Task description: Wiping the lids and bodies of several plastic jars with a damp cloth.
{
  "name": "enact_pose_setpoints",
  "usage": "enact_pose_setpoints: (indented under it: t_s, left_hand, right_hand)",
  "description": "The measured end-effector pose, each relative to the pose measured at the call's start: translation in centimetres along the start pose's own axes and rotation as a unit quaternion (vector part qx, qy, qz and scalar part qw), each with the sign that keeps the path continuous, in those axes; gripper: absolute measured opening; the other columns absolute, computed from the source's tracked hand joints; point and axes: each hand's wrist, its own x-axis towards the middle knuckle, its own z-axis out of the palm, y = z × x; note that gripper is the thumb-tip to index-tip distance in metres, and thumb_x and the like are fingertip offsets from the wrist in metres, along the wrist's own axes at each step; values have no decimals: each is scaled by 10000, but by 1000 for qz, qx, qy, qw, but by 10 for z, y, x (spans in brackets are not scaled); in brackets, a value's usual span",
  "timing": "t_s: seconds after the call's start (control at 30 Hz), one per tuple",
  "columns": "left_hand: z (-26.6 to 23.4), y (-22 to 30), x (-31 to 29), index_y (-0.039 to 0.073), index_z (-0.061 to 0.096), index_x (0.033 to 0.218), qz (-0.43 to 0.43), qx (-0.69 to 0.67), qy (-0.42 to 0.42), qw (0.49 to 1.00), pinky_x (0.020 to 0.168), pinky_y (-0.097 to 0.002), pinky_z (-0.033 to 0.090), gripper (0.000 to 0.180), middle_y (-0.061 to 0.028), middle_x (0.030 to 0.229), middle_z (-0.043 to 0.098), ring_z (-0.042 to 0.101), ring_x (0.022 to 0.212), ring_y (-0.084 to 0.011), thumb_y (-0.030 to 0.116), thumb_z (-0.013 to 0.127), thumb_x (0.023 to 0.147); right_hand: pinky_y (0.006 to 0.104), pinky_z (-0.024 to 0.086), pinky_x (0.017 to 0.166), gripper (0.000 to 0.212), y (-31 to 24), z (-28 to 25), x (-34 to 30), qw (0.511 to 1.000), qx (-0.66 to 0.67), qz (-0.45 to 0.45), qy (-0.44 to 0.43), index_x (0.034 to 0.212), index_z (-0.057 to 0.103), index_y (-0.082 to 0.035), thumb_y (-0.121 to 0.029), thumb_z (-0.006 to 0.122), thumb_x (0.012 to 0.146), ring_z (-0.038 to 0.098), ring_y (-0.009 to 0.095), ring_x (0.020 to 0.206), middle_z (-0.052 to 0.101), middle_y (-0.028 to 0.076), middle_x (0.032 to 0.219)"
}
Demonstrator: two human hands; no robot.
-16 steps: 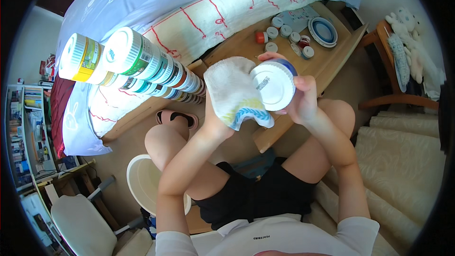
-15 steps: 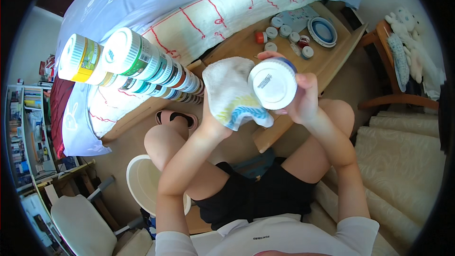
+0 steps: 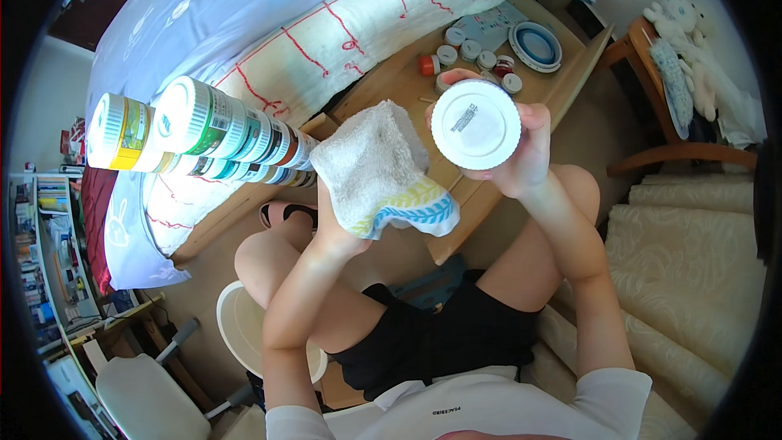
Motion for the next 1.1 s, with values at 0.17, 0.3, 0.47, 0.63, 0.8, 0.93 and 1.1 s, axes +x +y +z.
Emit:
enact_pose_setpoints:
  t_s: [0.17, 0.3, 0.47, 0.63, 0.8, 0.93, 1.1]
  left_hand:
    - [-9, -3, 9, -13, 468, 1112, 42, 129, -26, 990, 812, -307, 424, 504, -89, 1042, 541, 536, 917, -165, 131, 693, 684]
    - [-3, -7, 8, -18, 510, 1064, 58, 165, -21, 984, 819, -296, 411, 481, -95, 1020, 556, 536, 919, -163, 105, 713, 646]
    - [5, 1, 5, -16, 520, 1060, 170, 315, -28, 933, 823, -294, 411, 542, -98, 1028, 561, 537, 928, -156, 65, 750, 576]
    - [-9, 6, 6, 0, 517, 1048, 114, 275, -63, 953, 809, -288, 420, 541, -88, 1018, 553, 533, 932, -149, 65, 759, 569]
    - [-9, -6, 3, 18, 474, 1041, 191, 312, -68, 928, 782, -289, 424, 539, -64, 974, 528, 533, 886, -151, 77, 755, 585]
    - [-15, 1, 3, 28, 468, 1039, 183, 346, -110, 914, 787, -297, 412, 531, -72, 998, 507, 517, 913, -163, 86, 749, 592]
    - [-19, -11, 0, 21, 472, 1053, 124, 326, -140, 927, 806, -314, 403, 547, -88, 1044, 498, 509, 940, -176, 125, 754, 597]
  right_hand:
    - [175, 310, 377, 736, 6, 6, -2, 999, -33, -10, -3, 1236, 289, -46, -468, 480, 664, 495, 83, 615, 518, 76, 974]
    - [163, 280, 384, 675, 12, 9, -1, 998, -59, -24, 15, 1213, 342, -66, -395, 540, 657, 451, 57, 560, 513, 42, 935]
    - [145, 313, 441, 664, 23, 14, -5, 984, -176, -34, -5, 1221, 350, -93, -362, 562, 652, 448, 44, 613, 463, 28, 983]
    - [150, 346, 480, 584, 23, 16, -4, 974, -212, -83, -12, 1203, 356, -82, -287, 540, 688, 463, 49, 653, 459, 33, 994]
    - [163, 386, 507, 509, 30, 17, -1, 984, -166, -58, -16, 1160, 384, -62, -247, 516, 705, 489, 53, 697, 476, 45, 995]
    - [166, 395, 504, 473, 24, 20, -7, 987, -162, 15, -6, 1140, 398, -61, -232, 495, 710, 497, 56, 700, 497, 52, 963]
    - [184, 418, 562, 473, 25, 20, -9, 981, -191, 15, 19, 1134, 400, -51, -235, 493, 707, 505, 72, 747, 496, 63, 972]
